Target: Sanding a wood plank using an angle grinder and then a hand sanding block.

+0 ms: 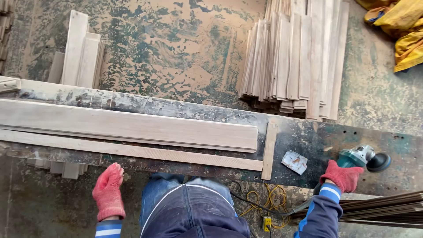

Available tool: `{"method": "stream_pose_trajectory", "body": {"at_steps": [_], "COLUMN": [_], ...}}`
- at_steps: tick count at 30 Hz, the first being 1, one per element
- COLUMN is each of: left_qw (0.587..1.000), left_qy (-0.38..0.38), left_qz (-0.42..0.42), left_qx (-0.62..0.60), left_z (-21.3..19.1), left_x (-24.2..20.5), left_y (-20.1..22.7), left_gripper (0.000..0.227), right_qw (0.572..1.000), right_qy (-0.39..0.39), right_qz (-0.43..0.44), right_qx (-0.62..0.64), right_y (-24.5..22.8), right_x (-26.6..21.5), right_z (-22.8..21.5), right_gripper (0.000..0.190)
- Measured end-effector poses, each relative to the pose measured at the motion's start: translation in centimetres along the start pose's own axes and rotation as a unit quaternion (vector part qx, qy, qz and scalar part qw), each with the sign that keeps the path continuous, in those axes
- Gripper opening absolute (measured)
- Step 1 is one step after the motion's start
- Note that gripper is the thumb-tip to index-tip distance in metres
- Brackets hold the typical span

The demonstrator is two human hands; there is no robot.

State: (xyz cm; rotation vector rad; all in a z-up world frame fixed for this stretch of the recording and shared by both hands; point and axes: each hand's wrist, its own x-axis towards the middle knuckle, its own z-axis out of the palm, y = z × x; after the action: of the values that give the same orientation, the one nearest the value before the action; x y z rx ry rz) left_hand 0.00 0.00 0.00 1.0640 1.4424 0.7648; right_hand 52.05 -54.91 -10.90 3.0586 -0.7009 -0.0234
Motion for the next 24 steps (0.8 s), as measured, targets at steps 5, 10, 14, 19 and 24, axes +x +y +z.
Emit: {"method": "stream_pose_trajectory", "body": {"at_steps": [5,10,14,19,24], "left_qw": [0.999,0.989,0.952,0.945,0.936], "left_qy": [-0.033,-0.134,-0.193,-0.238,-0.226], "left_qz": [-0.034,-0.034,0.064,0.089,0.118], "left_qx": [0.026,0.056,0.227,0.207,0.243], "left_z": [3.9,8.7,12.5,13.7,12.9], "left_x": [-1.0,-0.4,-1.7,-0.9,-0.3], "left_y": [1.7,1.4,3.2,2.2,2.5], "left_gripper": [0.032,0.032,0.027,0.026,0.025], "right_qw": [0.999,0.991,0.994,0.999,0.969], "right_qy": [0.018,-0.02,-0.006,-0.01,-0.053], "right_qz": [-0.031,-0.068,-0.108,-0.04,-0.089], "right_qx": [-0.018,0.116,-0.032,-0.027,0.225], "right_y": [-1.4,-0.7,-3.7,-5.0,0.6], "right_x": [-3.1,-4.9,-8.9,-9.6,-6.9], "right_z": [-0.1,-1.1,-3.9,-4.8,-2.8], "right_gripper": [0.092,0.09,0.097,0.105,0.099]}}
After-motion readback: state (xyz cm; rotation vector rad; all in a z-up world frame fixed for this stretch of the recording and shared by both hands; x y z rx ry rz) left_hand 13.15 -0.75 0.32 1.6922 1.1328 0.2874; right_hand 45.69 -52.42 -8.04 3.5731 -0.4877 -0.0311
